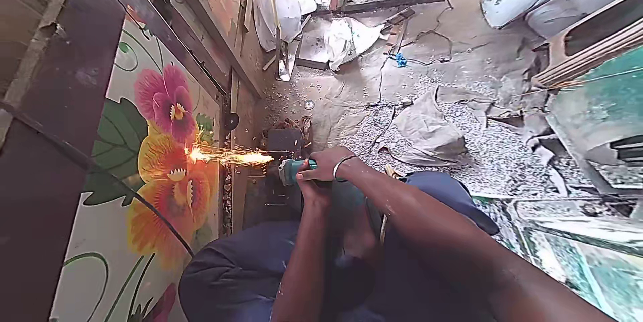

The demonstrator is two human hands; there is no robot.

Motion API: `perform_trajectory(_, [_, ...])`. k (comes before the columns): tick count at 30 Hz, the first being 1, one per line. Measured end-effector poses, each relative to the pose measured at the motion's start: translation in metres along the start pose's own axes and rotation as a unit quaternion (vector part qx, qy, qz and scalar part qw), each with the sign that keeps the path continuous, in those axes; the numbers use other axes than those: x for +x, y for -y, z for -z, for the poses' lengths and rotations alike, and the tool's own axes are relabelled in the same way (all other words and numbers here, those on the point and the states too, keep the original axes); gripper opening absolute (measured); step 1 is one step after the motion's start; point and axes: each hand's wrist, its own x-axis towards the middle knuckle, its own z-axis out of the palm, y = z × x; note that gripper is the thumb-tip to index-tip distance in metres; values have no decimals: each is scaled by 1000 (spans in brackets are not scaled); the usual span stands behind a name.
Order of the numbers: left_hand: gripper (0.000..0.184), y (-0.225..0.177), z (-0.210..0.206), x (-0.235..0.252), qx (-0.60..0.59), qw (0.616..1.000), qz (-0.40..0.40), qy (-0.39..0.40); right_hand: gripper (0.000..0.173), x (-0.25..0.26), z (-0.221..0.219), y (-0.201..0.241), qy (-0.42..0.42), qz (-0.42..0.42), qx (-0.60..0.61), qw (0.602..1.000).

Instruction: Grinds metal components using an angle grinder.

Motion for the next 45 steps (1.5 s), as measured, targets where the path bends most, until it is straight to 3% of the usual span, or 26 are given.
perform_trajectory(9, [20,-2,1,-3,41,999,11,4,95,3,-3,-2,-11,8,-10,1000])
perform_trajectory(45, [16,0,4,1,4,1000,10,-3,94,0,-1,0,-4,-3,-18,1000])
